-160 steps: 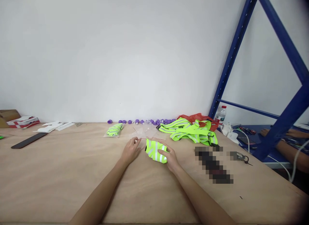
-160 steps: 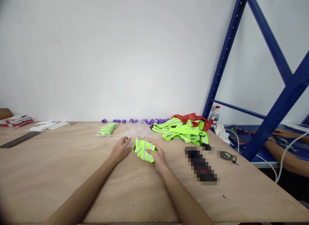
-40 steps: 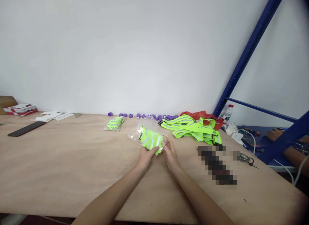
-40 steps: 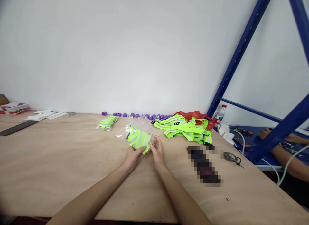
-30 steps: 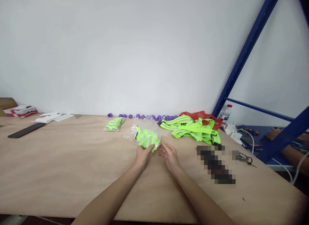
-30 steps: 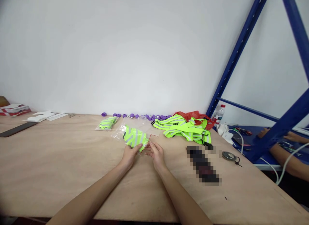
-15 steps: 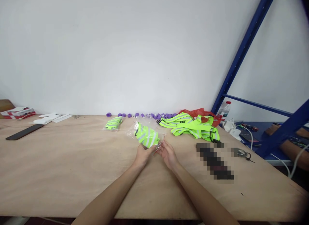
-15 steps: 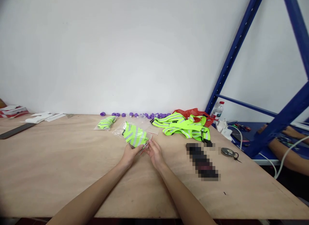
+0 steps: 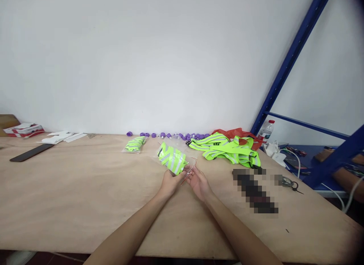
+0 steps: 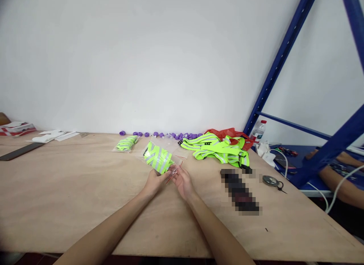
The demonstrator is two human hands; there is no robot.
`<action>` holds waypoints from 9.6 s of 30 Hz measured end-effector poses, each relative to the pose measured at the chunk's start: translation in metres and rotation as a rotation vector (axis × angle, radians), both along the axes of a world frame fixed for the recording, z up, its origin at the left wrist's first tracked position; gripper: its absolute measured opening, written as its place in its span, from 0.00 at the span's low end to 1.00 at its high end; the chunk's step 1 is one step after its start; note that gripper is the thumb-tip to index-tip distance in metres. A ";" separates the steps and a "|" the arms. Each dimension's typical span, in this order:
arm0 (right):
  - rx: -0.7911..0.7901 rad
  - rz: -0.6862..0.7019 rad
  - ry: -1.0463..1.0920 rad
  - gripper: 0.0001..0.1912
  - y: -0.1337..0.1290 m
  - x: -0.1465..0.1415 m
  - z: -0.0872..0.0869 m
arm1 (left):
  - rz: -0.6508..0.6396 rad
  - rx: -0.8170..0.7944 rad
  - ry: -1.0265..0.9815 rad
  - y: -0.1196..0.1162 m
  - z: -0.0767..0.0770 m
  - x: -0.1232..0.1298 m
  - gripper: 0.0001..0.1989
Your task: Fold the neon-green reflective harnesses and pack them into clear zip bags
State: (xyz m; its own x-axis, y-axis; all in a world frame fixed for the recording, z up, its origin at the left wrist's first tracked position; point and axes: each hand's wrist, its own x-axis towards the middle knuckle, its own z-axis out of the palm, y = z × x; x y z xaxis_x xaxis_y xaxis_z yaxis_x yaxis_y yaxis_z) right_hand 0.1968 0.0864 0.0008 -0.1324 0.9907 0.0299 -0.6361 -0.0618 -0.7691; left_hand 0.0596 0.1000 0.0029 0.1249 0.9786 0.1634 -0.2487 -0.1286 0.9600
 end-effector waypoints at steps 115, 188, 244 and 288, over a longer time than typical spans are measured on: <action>0.135 -0.393 -0.533 0.18 0.009 0.018 -0.001 | -0.072 -0.145 -0.057 0.017 0.004 -0.025 0.19; 0.118 -0.333 -0.530 0.20 0.010 0.017 -0.004 | -0.124 -0.201 -0.091 0.018 -0.005 -0.023 0.16; 0.145 -0.282 -0.541 0.20 0.012 0.022 -0.008 | -0.237 -0.232 -0.121 0.012 -0.004 -0.022 0.22; 0.101 -0.168 -0.600 0.18 0.013 0.018 -0.011 | -0.074 -0.180 0.132 0.009 0.005 -0.022 0.11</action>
